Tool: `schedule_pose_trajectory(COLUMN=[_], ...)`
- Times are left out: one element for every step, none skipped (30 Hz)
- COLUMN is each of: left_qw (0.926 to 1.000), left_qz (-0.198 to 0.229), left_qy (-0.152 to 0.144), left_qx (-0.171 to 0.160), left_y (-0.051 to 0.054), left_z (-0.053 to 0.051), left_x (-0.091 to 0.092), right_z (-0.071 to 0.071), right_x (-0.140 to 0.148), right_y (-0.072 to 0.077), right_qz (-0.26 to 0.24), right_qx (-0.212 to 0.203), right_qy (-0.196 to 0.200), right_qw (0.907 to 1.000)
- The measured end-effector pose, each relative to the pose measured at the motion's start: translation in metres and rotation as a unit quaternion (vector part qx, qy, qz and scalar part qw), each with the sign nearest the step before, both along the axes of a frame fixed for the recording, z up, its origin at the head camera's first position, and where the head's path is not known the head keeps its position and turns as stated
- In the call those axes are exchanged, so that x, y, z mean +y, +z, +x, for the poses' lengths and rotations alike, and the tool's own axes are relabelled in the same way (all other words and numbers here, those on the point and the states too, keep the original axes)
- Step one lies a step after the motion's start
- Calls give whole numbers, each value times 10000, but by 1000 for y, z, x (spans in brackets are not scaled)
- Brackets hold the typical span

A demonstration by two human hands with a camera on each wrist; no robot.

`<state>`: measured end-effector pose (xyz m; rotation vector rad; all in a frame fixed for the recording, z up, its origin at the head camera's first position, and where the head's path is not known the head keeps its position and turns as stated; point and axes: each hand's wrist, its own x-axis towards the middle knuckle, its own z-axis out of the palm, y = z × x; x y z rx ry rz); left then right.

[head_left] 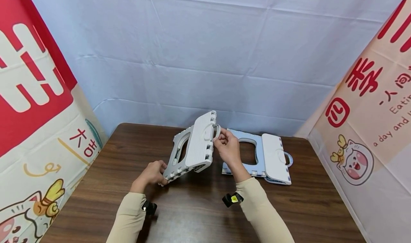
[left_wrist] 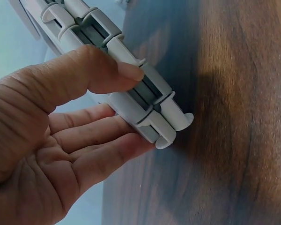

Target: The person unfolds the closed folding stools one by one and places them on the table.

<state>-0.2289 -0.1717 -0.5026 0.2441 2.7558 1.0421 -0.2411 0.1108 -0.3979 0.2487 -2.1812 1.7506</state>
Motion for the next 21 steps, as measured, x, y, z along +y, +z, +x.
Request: schedule_pose_trajectory(left_qw=[10000, 10000, 10000, 10000, 10000, 9999, 9999, 9998, 9997, 9997, 9996, 9996, 9995, 9994, 9994, 9994, 9994, 9994, 9995, 9996, 9997], left_qz=[-4, 10, 22, 61, 88, 124, 160, 194, 220, 249, 264, 284, 300, 321, 332, 337, 338, 329, 310, 290, 252], left_qy=[5, 25, 23, 15, 8, -5, -19, -35, -64, -79, -81, -92, -100, -101, -93, -88, -75, -72, -68, -54, -54], left_qx=[4, -5, -12, -17, -17, -18, -27, -27, -14, -9, -4, -4, 2, 12, 7, 2, 0, -3, 8, 14, 42], left_y=[0, 0, 0, 0, -1, -1, -1, -1, -1, -1, -1, -1, -1, -2, -2, -2, -3, -3, -3, -3, -4], left_z=[0, 0, 0, 0, 0, 0, 1, 1, 1, 2, 2, 2, 2, 3, 3, 3, 3, 3, 3, 3, 3], left_x=[0, 1, 1, 1, 1, 0, 0, 0, 0, 0, 0, 1, 1, 1, 1, 1, 1, 1, 1, 1, 1], right_z=[0, 0, 0, 0, 0, 4, 6, 10, 13, 17, 20, 23, 23, 22, 20, 17, 14, 11, 8, 5, 2], right_x=[0, 0, 0, -1, -1, -2, -4, -6, -7, -9, -11, -12, -13, -13, -13, -14, -14, -14, -14, -14, -14], right_y=[1, 2, 2, 3, 4, 9, 14, 20, 25, 30, 36, 40, 41, 41, 40, 38, 35, 32, 29, 27, 24], right_qz=[7, 0, -8, -24, -50, -63, -85, -104, -107, -94, -73, -51, -42, -25, -32, -41, -62, -75, -91, -87, -99], right_qx=[22, 44, 60, 63, 76, 82, 79, 74, 52, 31, 16, -14, -29, -41, -59, -63, -79, -90, -98, -94, -83], right_qy=[14, 29, 58, 90, 108, 147, 186, 226, 258, 269, 273, 284, 279, 272, 274, 288, 304, 317, 339, 359, 387], right_qw=[10000, 10000, 10000, 9999, 9999, 9998, 9998, 9997, 9996, 9996, 9996, 9996, 9996, 9996, 9996, 9996, 9995, 9994, 9993, 9993, 9992])
